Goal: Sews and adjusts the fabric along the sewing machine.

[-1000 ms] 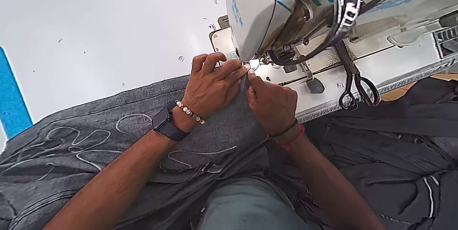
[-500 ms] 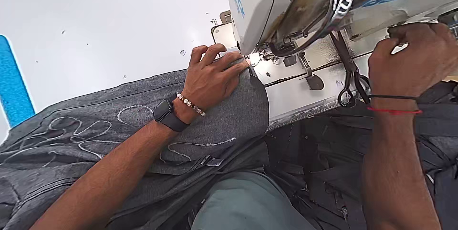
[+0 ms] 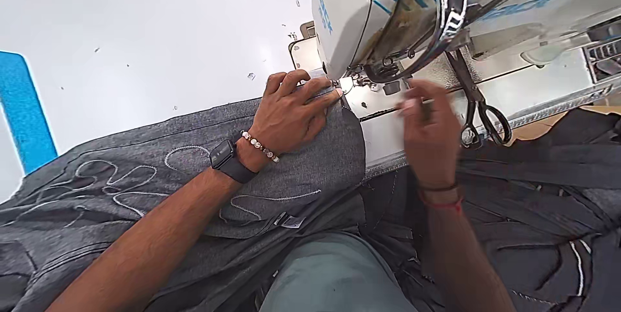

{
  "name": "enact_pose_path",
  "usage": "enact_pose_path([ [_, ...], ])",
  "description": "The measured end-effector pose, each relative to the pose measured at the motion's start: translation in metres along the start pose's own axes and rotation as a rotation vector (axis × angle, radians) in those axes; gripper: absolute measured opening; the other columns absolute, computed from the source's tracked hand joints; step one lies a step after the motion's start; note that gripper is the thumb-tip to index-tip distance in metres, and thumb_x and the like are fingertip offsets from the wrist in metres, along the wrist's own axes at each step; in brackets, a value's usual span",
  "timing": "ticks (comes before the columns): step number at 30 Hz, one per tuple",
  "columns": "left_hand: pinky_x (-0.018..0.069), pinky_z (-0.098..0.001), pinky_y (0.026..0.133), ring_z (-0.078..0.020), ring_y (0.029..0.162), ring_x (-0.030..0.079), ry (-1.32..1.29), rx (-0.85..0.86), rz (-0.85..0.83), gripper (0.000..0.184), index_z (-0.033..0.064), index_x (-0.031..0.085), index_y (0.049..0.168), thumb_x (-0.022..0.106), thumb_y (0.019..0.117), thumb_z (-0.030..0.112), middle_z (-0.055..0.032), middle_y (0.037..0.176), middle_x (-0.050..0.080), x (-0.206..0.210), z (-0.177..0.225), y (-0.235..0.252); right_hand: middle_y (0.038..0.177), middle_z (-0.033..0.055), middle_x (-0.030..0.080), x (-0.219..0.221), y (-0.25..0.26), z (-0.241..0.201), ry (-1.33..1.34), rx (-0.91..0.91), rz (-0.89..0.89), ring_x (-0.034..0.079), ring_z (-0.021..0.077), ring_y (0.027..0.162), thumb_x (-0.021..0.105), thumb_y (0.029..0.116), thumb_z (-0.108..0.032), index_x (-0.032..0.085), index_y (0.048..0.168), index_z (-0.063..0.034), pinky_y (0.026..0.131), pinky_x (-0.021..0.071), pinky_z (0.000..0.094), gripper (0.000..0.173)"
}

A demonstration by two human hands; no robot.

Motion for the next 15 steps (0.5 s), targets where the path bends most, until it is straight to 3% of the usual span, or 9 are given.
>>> enact_pose_path([
  [2, 0.0324, -0.0488, 0.106, -0.0293, 0.129, 0.051, 0.007, -0.005, 0.005, 0.042, 0.0347, 0.064, 0.140, 0.045, 0.1028, 0.034, -0.0016, 0.139, 0.063, 0.000, -0.002, 0.002, 0.106, 0.0045, 0.074, 0.040, -0.008, -0.014, 0.300, 0.126, -0.177, 0.074, 0.0124, 0.077, 0.045, 0.1100, -0.016, 0.059, 0.136, -0.0091, 0.064, 0.0654, 0.0329, 0.031],
  [4, 0.0320, -0.0491, 0.107, -0.0299, 0.130, 0.050, -0.003, -0.004, 0.004, 0.042, 0.0340, 0.065, 0.140, 0.044, 0.1026, 0.033, -0.0026, 0.139, 0.063, 0.001, -0.001, 0.001, 0.087, 0.0009, 0.073, 0.053, -0.010, -0.020, 0.275, 0.173, -0.182, 0.067, 0.0091, 0.061, 0.047, 0.1099, -0.019, 0.069, 0.127, -0.0145, 0.053, 0.0579, 0.0291, 0.028],
  [6, 0.0320, -0.0497, 0.107, -0.0308, 0.130, 0.050, -0.012, 0.001, 0.005, 0.042, 0.0326, 0.065, 0.139, 0.045, 0.1024, 0.033, -0.0035, 0.139, 0.063, 0.000, -0.001, 0.001, 0.076, -0.0010, 0.069, 0.055, -0.007, -0.024, 0.200, 0.163, -0.160, 0.058, 0.0094, 0.055, 0.054, 0.1080, -0.027, 0.075, 0.119, -0.0182, 0.049, 0.0483, 0.0316, 0.025],
  [8, 0.0320, -0.0496, 0.108, -0.0307, 0.131, 0.049, -0.023, 0.005, 0.003, 0.042, 0.0311, 0.065, 0.140, 0.045, 0.1026, 0.033, -0.0034, 0.141, 0.061, 0.000, -0.001, 0.002, 0.069, -0.0034, 0.066, 0.056, -0.006, -0.027, 0.171, 0.148, -0.159, 0.054, 0.0101, 0.051, 0.060, 0.1048, -0.034, 0.076, 0.116, -0.0206, 0.046, 0.0449, 0.0339, 0.024],
  [11, 0.0329, -0.0503, 0.109, -0.0319, 0.132, 0.049, -0.047, 0.017, 0.009, 0.038, 0.0245, 0.068, 0.134, 0.046, 0.1028, 0.031, -0.0051, 0.140, 0.061, -0.002, 0.000, 0.000, 0.068, -0.0045, 0.067, 0.061, -0.010, -0.034, 0.088, 0.135, -0.156, 0.056, 0.0123, 0.050, 0.064, 0.1020, -0.040, 0.074, 0.121, -0.0231, 0.046, 0.0453, 0.0375, 0.027],
  [15, 0.0325, -0.0523, 0.109, -0.0338, 0.133, 0.048, -0.073, 0.072, 0.025, 0.036, 0.0326, 0.071, 0.131, 0.050, 0.1018, 0.031, -0.0070, 0.141, 0.061, -0.004, 0.001, -0.001, 0.072, 0.0013, 0.068, 0.066, -0.016, -0.046, -0.134, 0.014, -0.030, 0.061, 0.0177, 0.055, 0.060, 0.1012, -0.024, 0.073, 0.124, -0.0153, 0.047, 0.0471, 0.0398, 0.028],
])
Point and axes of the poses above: each hand's wrist, its own y-axis towards the middle knuckle, its own x-axis out of the palm, z = x × y, the point moved 7 cm from there along y, towards the middle knuckle
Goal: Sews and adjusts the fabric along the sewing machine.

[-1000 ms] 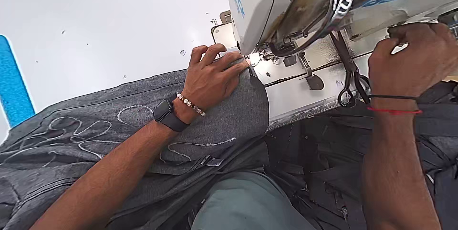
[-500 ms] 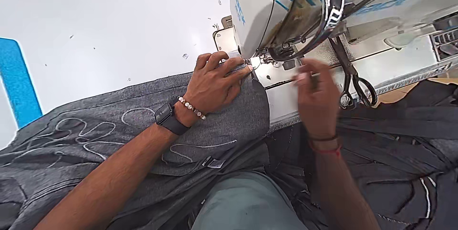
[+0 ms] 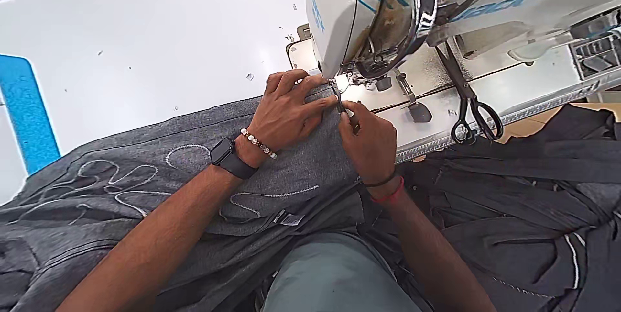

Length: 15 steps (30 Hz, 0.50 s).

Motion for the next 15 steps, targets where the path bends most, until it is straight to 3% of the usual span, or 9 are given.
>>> enact_pose_path([
  [3, 0.0334, -0.0512, 0.107, -0.0326, 0.131, 0.049, 0.033, -0.001, 0.000, 0.038, 0.0339, 0.069, 0.133, 0.048, 0.1016, 0.032, -0.0060, 0.141, 0.061, 0.001, 0.000, 0.001, 0.076, 0.0062, 0.069, 0.005, -0.009, -0.008, -0.153, -0.120, 0.096, 0.063, 0.0207, 0.056, 0.055, 0.1016, -0.016, 0.072, 0.126, -0.0074, 0.045, 0.0470, 0.0373, 0.031],
  [6, 0.0339, -0.0464, 0.107, -0.0260, 0.131, 0.052, 0.061, -0.054, 0.029, 0.036, 0.0236, 0.066, 0.131, 0.047, 0.1033, 0.035, 0.0017, 0.138, 0.064, 0.001, -0.004, 0.002, 0.077, 0.0071, 0.070, 0.008, -0.015, -0.012, -0.181, -0.177, 0.092, 0.064, 0.0210, 0.057, 0.054, 0.1024, -0.014, 0.070, 0.130, -0.0047, 0.046, 0.0474, 0.0364, 0.034],
  [9, 0.0332, -0.0463, 0.108, -0.0247, 0.133, 0.051, 0.077, -0.086, 0.030, 0.040, 0.0223, 0.066, 0.136, 0.047, 0.1035, 0.036, 0.0041, 0.138, 0.066, 0.000, -0.007, 0.003, 0.077, 0.0080, 0.070, 0.008, -0.010, -0.012, -0.171, -0.159, 0.027, 0.064, 0.0224, 0.057, 0.053, 0.1031, -0.014, 0.069, 0.133, -0.0053, 0.047, 0.0484, 0.0380, 0.035],
  [15, 0.0326, -0.0477, 0.108, -0.0264, 0.132, 0.052, 0.145, -0.088, 0.048, 0.036, 0.0214, 0.068, 0.130, 0.047, 0.1035, 0.034, 0.0015, 0.134, 0.067, -0.004, -0.022, 0.015, 0.079, 0.0091, 0.069, 0.011, 0.009, -0.020, -0.224, -0.090, -0.052, 0.065, 0.0267, 0.061, 0.048, 0.1066, -0.018, 0.065, 0.139, -0.0107, 0.048, 0.0470, 0.0424, 0.037],
])
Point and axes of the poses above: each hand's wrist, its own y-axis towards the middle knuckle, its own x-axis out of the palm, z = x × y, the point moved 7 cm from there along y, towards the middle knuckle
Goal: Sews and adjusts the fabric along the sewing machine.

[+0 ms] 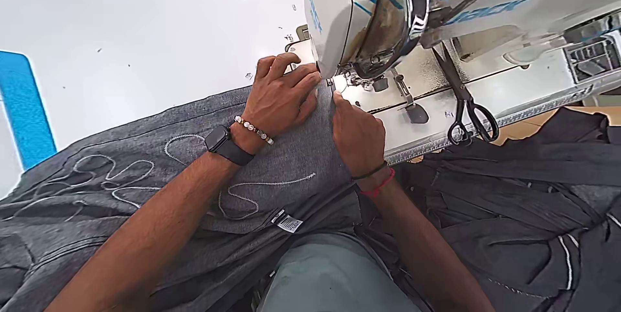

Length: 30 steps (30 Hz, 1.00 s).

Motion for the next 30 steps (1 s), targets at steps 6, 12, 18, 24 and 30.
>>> enact_pose_path([
  [6, 0.0358, -0.0466, 0.119, -0.0296, 0.143, 0.047, -0.137, -0.138, -0.064, 0.037, 0.0099, 0.066, 0.132, 0.045, 0.1044, 0.022, -0.0086, 0.144, 0.060, 0.002, 0.037, -0.014, 0.092, 0.0099, 0.074, -0.006, -0.001, 0.009, 0.110, -0.033, -0.117, 0.070, 0.0275, 0.071, 0.049, 0.1064, -0.021, 0.065, 0.140, -0.0123, 0.055, 0.0536, 0.0466, 0.038],
  [12, 0.0331, -0.0445, 0.122, -0.0256, 0.147, 0.043, -0.206, -0.073, -0.069, 0.040, 0.0167, 0.065, 0.139, 0.045, 0.1049, 0.025, -0.0030, 0.151, 0.056, 0.006, 0.031, -0.022, 0.121, 0.0138, 0.068, -0.059, 0.005, 0.090, 0.059, 0.069, 0.070, 0.066, 0.0320, 0.106, 0.053, 0.1013, -0.012, 0.072, 0.127, -0.0148, 0.084, 0.0548, 0.0518, 0.032],
  [18, 0.0336, -0.0457, 0.121, -0.0268, 0.147, 0.044, -0.264, 0.072, -0.077, 0.040, 0.0178, 0.066, 0.138, 0.047, 0.1039, 0.024, -0.0012, 0.149, 0.058, 0.003, 0.016, -0.021, 0.112, 0.0141, 0.067, -0.041, 0.012, 0.075, 0.150, -0.145, -0.019, 0.065, 0.0315, 0.102, 0.063, 0.0961, -0.010, 0.076, 0.119, -0.0159, 0.081, 0.0547, 0.0484, 0.027],
  [24, 0.0339, -0.0436, 0.121, -0.0253, 0.146, 0.045, -0.273, 0.103, -0.087, 0.041, 0.0156, 0.064, 0.141, 0.046, 0.1047, 0.024, -0.0017, 0.148, 0.059, 0.003, 0.009, -0.019, 0.116, 0.0093, 0.069, -0.015, 0.004, 0.022, 0.137, -0.264, 0.208, 0.063, 0.0281, 0.106, 0.060, 0.0992, -0.013, 0.076, 0.118, -0.0157, 0.083, 0.0526, 0.0435, 0.025],
  [30, 0.0352, -0.0450, 0.115, -0.0241, 0.138, 0.049, -0.270, 0.217, -0.104, 0.042, 0.0324, 0.062, 0.143, 0.044, 0.1052, 0.032, 0.0015, 0.145, 0.060, 0.005, -0.004, -0.011, 0.141, -0.0044, 0.066, -0.005, -0.021, 0.012, 0.132, -0.384, 0.169, 0.056, 0.0219, 0.133, 0.054, 0.0956, -0.008, 0.073, 0.127, -0.0218, 0.103, 0.0431, 0.0462, 0.039],
])
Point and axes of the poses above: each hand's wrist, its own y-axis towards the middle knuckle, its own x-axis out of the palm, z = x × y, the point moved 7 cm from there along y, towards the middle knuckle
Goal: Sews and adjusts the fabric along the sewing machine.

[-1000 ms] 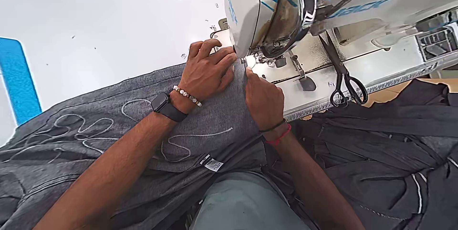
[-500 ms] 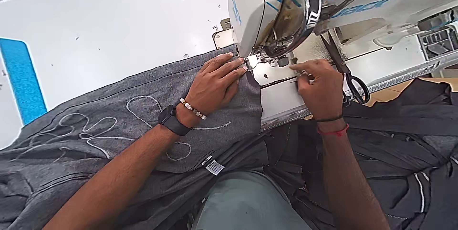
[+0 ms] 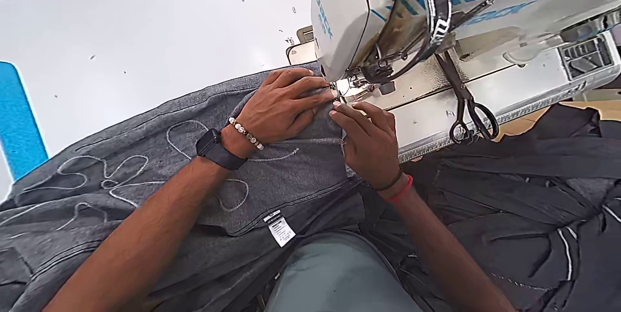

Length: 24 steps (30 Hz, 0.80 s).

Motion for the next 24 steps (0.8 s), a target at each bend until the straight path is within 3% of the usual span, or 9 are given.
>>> enact_pose_path([
  [7, 0.0323, -0.0468, 0.114, -0.0259, 0.134, 0.050, 0.052, 0.039, -0.014, 0.043, 0.0366, 0.063, 0.141, 0.043, 0.1040, 0.030, 0.0000, 0.142, 0.061, -0.002, -0.003, 0.004, 0.125, -0.0056, 0.074, 0.001, -0.001, 0.003, 0.048, 0.071, 0.020, 0.063, 0.0181, 0.121, 0.056, 0.0955, -0.011, 0.078, 0.116, -0.0212, 0.098, 0.0442, 0.0443, 0.032],
  [13, 0.0326, -0.0505, 0.112, -0.0300, 0.134, 0.049, 0.055, -0.123, 0.036, 0.038, 0.0318, 0.069, 0.134, 0.048, 0.1037, 0.041, -0.0068, 0.137, 0.062, 0.006, 0.014, 0.006, 0.116, -0.0064, 0.077, -0.006, -0.004, 0.008, -0.044, 0.186, 0.127, 0.066, 0.0195, 0.099, 0.056, 0.0957, -0.012, 0.080, 0.107, -0.0210, 0.085, 0.0424, 0.0443, 0.028],
  [15, 0.0317, -0.0522, 0.115, -0.0308, 0.139, 0.046, 0.073, -0.234, 0.001, 0.047, 0.0286, 0.066, 0.138, 0.050, 0.1008, 0.053, -0.0076, 0.146, 0.057, 0.009, 0.030, 0.003, 0.107, -0.0006, 0.077, -0.010, -0.006, 0.015, -0.012, 0.269, 0.160, 0.066, 0.0221, 0.097, 0.059, 0.0951, -0.016, 0.078, 0.104, -0.0160, 0.083, 0.0467, 0.0445, 0.021],
  [17, 0.0278, -0.0527, 0.119, -0.0311, 0.145, 0.041, 0.131, -0.312, -0.030, 0.063, 0.0259, 0.059, 0.146, 0.049, 0.0969, 0.064, -0.0074, 0.156, 0.048, 0.013, 0.044, 0.001, 0.100, 0.0076, 0.069, -0.010, 0.001, 0.025, -0.035, 0.394, 0.107, 0.063, 0.0274, 0.094, 0.064, 0.0966, -0.032, 0.074, 0.101, -0.0113, 0.079, 0.0507, 0.0451, 0.023],
  [19, 0.0258, -0.0516, 0.121, -0.0303, 0.146, 0.039, 0.161, -0.352, -0.035, 0.072, 0.0251, 0.056, 0.150, 0.050, 0.0934, 0.069, -0.0063, 0.159, 0.045, 0.016, 0.049, -0.002, 0.097, 0.0114, 0.065, -0.006, 0.015, 0.022, -0.044, 0.459, 0.005, 0.062, 0.0317, 0.095, 0.068, 0.0923, -0.033, 0.071, 0.085, -0.0099, 0.077, 0.0508, 0.0476, 0.025],
  [21, 0.0274, -0.0516, 0.120, -0.0305, 0.145, 0.041, 0.143, -0.338, -0.007, 0.074, 0.0205, 0.059, 0.147, 0.054, 0.0911, 0.069, -0.0063, 0.157, 0.048, 0.015, 0.046, -0.004, 0.099, 0.0146, 0.064, -0.005, 0.033, 0.009, -0.022, 0.444, -0.096, 0.062, 0.0352, 0.099, 0.071, 0.0874, -0.026, 0.068, 0.078, -0.0074, 0.078, 0.0513, 0.0504, 0.021],
  [24, 0.0319, -0.0504, 0.118, -0.0291, 0.141, 0.046, 0.108, -0.280, 0.034, 0.057, 0.0175, 0.065, 0.140, 0.055, 0.0970, 0.054, -0.0058, 0.151, 0.054, 0.008, 0.042, -0.006, 0.102, 0.0134, 0.065, -0.007, 0.039, -0.002, 0.073, 0.453, -0.122, 0.063, 0.0308, 0.097, 0.071, 0.0888, -0.022, 0.067, 0.082, -0.0057, 0.074, 0.0527, 0.0470, 0.018],
])
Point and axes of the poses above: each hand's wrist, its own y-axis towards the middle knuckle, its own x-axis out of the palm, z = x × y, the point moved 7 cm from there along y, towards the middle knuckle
